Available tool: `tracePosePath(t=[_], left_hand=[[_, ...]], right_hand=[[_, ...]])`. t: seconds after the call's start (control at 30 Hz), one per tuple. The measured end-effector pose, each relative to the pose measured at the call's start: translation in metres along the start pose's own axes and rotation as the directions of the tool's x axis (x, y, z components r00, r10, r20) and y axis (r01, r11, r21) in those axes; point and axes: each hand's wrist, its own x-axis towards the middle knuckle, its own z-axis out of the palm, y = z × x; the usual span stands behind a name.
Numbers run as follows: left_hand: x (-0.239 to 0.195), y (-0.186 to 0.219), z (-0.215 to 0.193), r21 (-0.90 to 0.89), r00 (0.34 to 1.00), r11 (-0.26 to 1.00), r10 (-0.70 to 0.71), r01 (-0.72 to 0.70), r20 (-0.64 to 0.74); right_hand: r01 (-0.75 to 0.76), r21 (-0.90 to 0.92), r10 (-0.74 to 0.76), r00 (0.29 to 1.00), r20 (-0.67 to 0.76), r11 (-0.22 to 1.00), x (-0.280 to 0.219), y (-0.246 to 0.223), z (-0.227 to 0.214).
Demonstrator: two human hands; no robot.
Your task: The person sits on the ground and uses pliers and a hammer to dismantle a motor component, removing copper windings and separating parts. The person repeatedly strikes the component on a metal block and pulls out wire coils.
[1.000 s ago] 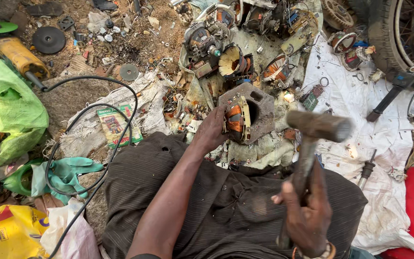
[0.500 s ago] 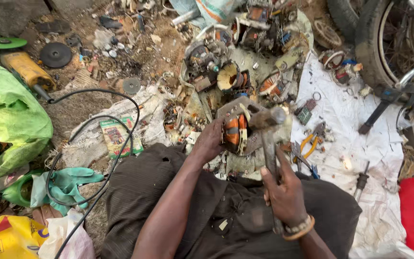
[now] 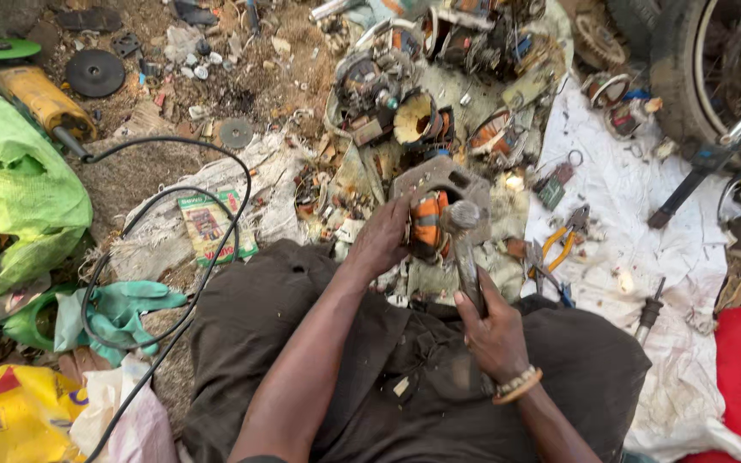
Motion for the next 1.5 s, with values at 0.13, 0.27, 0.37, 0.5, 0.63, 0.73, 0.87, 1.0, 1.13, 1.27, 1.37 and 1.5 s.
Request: tracePosePath(t=[0.13,0.27,0.37,0.5,0.63,0.73,0.87,1.0,1.13,1.27,1.37,1.5], left_hand=[[-0.002,-0.001,0.009,-0.01,0.982,0.988,-0.153,0.155,0.11],[0.012,-0.004,0.007,0.056,0.99,0.993,-0.113,0.109,0.082],[0.008,-0.002,0.012,0.09,0.987,0.99,-0.119,0.11,0.111],[0.005,0.004,0.005,-0.011,0.977,0.987,-0.16,0.163,0.144],[0.002,0.004,0.004,0.052,0.995,0.998,-0.046,0.041,0.093],[0.006,-0.005,0.007,0.057,0.996,0.998,-0.045,0.041,0.076],[0.006,-0.011,0.017,0.021,0.993,0.998,-0.064,0.062,0.096],[0.01,-0.007,0.002,-0.144,0.964,0.978,-0.11,0.148,0.24],[0.013,0.004,0.0,-0.127,0.962,0.966,-0.198,0.224,0.186],[0.017,0.006,0.006,-0.09,0.945,0.95,-0.281,0.298,0.166],[0.01,0.003,0.008,-0.104,0.948,0.952,-0.266,0.286,0.173],[0.019,0.001,0.001,-0.051,0.99,0.99,-0.125,0.129,0.068]], right_hand=[[0.085,0.066,-0.077,0.99,-0.119,0.994,-0.028,0.0,-0.025],[0.278,0.056,-0.253,0.929,-0.271,0.959,-0.03,-0.006,-0.024],[0.157,0.017,-0.151,0.973,-0.177,0.987,-0.014,0.004,-0.002],[0.023,-0.143,-0.018,0.999,0.035,0.989,0.003,0.012,0.01],[0.022,-0.03,-0.023,0.999,-0.039,0.999,-0.01,-0.007,-0.011],[0.169,0.004,-0.166,0.973,-0.161,0.986,-0.022,-0.031,-0.021],[0.182,0.119,-0.158,0.969,-0.19,0.976,-0.037,-0.03,-0.018],[-0.294,0.411,0.304,0.952,0.042,0.863,-0.053,0.021,-0.004],[-0.678,0.47,0.667,0.711,0.222,0.566,-0.049,0.111,0.041],[-0.805,0.377,0.691,0.589,0.418,0.458,-0.01,0.174,0.084],[-0.595,0.056,0.562,0.783,0.266,0.802,-0.003,0.171,0.083],[-0.004,-0.385,-0.087,0.972,-0.218,0.923,0.029,0.106,0.043]])
